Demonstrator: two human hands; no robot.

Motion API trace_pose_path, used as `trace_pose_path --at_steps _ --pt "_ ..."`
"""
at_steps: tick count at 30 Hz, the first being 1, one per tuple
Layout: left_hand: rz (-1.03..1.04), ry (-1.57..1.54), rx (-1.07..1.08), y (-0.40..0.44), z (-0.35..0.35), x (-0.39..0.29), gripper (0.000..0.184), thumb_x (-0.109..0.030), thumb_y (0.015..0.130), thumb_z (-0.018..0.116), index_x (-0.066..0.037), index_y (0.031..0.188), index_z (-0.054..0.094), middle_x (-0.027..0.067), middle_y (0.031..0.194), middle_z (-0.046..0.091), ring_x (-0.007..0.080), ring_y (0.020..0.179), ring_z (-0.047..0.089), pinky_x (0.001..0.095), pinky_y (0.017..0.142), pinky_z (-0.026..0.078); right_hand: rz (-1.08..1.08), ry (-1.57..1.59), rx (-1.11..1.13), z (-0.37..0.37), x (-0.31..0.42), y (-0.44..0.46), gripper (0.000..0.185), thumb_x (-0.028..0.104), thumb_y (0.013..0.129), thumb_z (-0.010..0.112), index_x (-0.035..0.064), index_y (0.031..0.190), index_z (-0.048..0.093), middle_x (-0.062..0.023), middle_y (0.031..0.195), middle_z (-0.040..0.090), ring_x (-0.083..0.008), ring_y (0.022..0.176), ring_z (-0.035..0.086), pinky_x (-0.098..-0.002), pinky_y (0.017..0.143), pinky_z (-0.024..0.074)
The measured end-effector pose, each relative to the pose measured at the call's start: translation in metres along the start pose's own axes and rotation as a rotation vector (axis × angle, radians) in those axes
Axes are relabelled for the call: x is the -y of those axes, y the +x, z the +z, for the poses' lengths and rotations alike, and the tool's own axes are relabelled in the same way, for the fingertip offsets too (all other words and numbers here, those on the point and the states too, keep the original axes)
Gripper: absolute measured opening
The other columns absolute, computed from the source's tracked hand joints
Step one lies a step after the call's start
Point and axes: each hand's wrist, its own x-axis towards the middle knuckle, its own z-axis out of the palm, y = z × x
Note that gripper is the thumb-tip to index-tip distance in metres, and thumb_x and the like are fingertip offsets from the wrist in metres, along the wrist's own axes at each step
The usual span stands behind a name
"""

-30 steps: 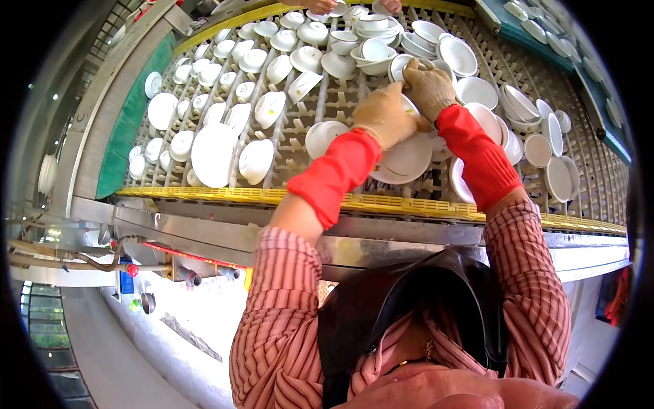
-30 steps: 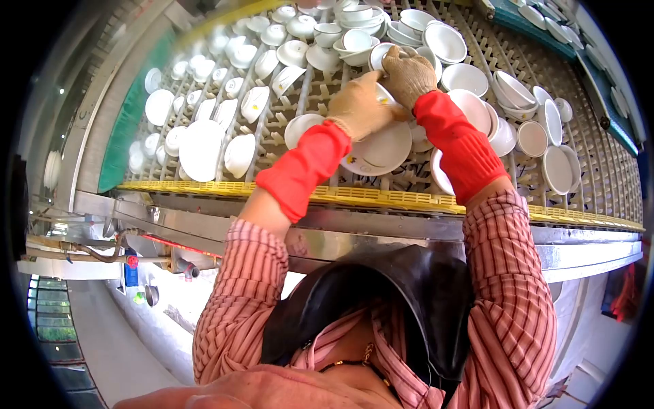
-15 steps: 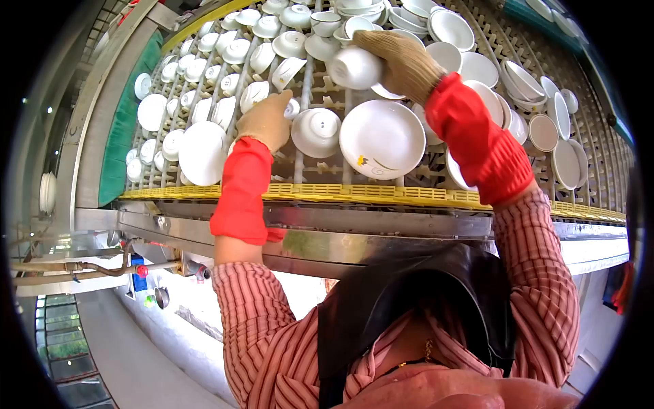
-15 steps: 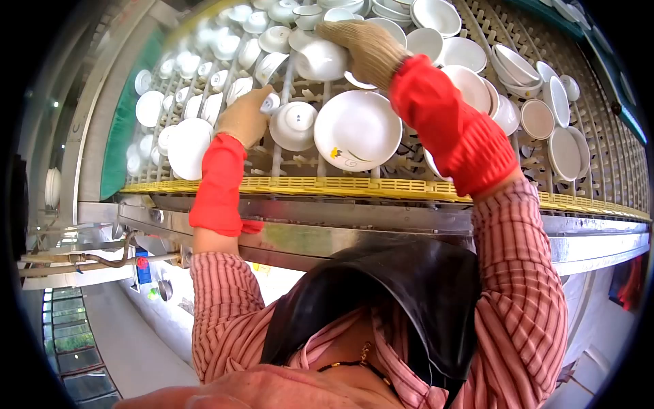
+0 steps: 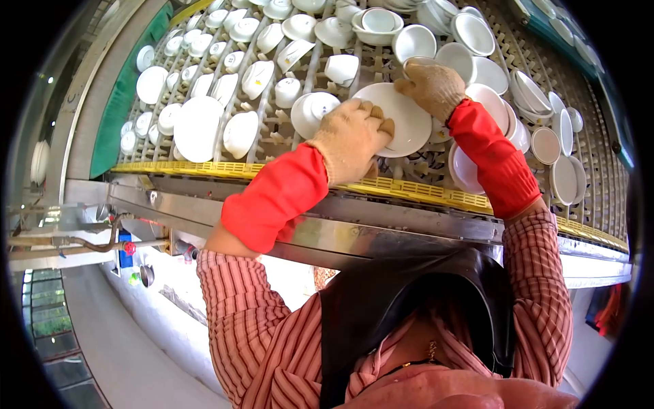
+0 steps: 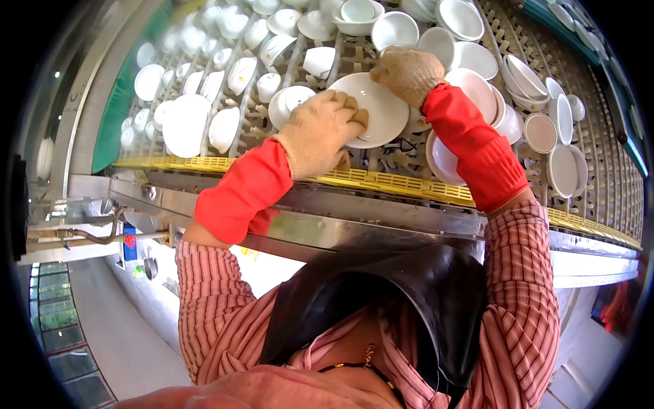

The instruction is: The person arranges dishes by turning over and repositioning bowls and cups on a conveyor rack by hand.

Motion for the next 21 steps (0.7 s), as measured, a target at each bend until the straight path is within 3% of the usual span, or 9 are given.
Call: trace_pose_path --at_steps 5,8,11,13,14,15,17,18,21 --pt "-0.057 0.264 -0.181 0.003 0.026 0.019 0.024 -0.015 0.087 0.065 -0.007 0.107 0.075 0.0060 0.096 0.075 0.0250 0.101 0.072 0.0380 0.097 0.055 0.073 0.318 -0.186 -0.007 -0.012 -0.018 0.054 0.055 0.106 0.064 0.0034 0.115 0.079 -0.0232 0.102 0.080 -0.0425 0.097 0.077 -0.0501 0.088 0.0586" --pt "-0.096 0.356 -0.175 0.005 0.030 0.017 0.022 -0.015 0.085 0.067 -0.010 0.102 0.080 0.0061 0.089 0.076 0.0261 0.088 0.073 0.0399 0.087 0.058 0.031 0.333 -0.150 -0.015 -0.030 -0.024 0.057 0.057 0.106 0.065 0.0041 0.120 0.079 -0.0225 0.100 0.080 -0.0421 0.095 0.076 -0.0479 0.088 0.0584" --pt "-0.191 -0.050 -0.342 -0.009 -0.017 0.015 0.019 -0.015 0.089 0.069 -0.013 0.099 0.086 0.0080 0.086 0.077 0.0312 0.081 0.073 0.0450 0.075 0.059 0.071 0.592 -0.187 -0.016 -0.043 -0.032 0.063 0.059 0.105 0.064 0.0013 0.127 0.078 -0.0201 0.101 0.080 -0.0320 0.095 0.079 -0.0444 0.087 0.0584" --pt "-0.524 -0.330 -0.290 -0.026 -0.060 0.008 0.020 -0.017 0.100 0.069 -0.011 0.103 0.087 0.0151 0.094 0.080 0.0342 0.082 0.074 0.0461 0.071 0.057 0.107 0.795 -0.198 -0.016 -0.051 -0.039 0.067 0.061 0.104 0.068 0.0008 0.131 0.077 -0.0186 0.111 0.080 -0.0261 0.107 0.079 -0.0427 0.092 0.0606" --pt "-0.483 -0.330 -0.443 -0.049 -0.057 0.023 0.027 -0.024 0.102 0.064 -0.012 0.108 0.087 0.0127 0.089 0.079 0.0319 0.076 0.072 0.0479 0.068 0.054 0.085 0.862 -0.182 -0.014 -0.061 -0.038 0.061 0.050 0.098 0.076 0.0025 0.137 0.074 -0.0193 0.120 0.078 -0.0306 0.112 0.077 -0.0422 0.097 0.0602" --pt "-0.789 -0.661 -0.436 -0.062 -0.078 0.013 0.028 -0.026 0.104 0.065 -0.008 0.114 0.085 0.0129 0.095 0.078 0.0266 0.079 0.071 0.0421 0.072 0.054 0.065 0.930 -0.163 -0.012 -0.075 -0.035 0.063 0.040 0.093 0.085 0.0043 0.142 0.070 -0.0199 0.129 0.076 -0.0350 0.116 0.076 -0.0418 0.102 0.0597" --pt "-1.081 -0.613 -0.500 -0.078 -0.097 0.013 0.034 -0.030 0.106 0.071 0.000 0.117 0.083 0.0104 0.096 0.078 0.0196 0.085 0.068 0.0352 0.083 0.053 -0.314 0.345 -0.334 -0.020 -0.079 -0.046 0.080 0.021 0.079 0.096 0.0054 0.150 0.063 -0.0216 0.138 0.073 -0.0388 0.125 0.074 -0.0427 0.108 0.0595" --pt "-1.044 -0.720 -0.549 -0.091 -0.096 0.020 0.037 -0.032 0.107 0.071 0.002 0.119 0.081 0.0104 0.098 0.078 0.0191 0.087 0.067 0.0362 0.083 0.053 -0.455 0.070 -0.489 -0.024 -0.082 -0.051 0.093 0.012 0.071 0.102 0.0060 0.154 0.060 -0.0224 0.143 0.071 -0.0406 0.129 0.072 -0.0432 0.111 0.0594" --pt "-1.224 -0.520 -0.428 -0.123 -0.071 0.044 0.044 -0.039 0.105 0.074 0.004 0.116 0.079 0.0152 0.100 0.077 0.0256 0.091 0.070 0.0408 0.087 0.054 -0.434 0.317 -0.523 -0.029 -0.045 -0.061 0.089 0.010 0.072 0.101 0.0055 0.151 0.061 -0.0249 0.139 0.072 -0.0429 0.127 0.073 -0.0441 0.109 0.0609"
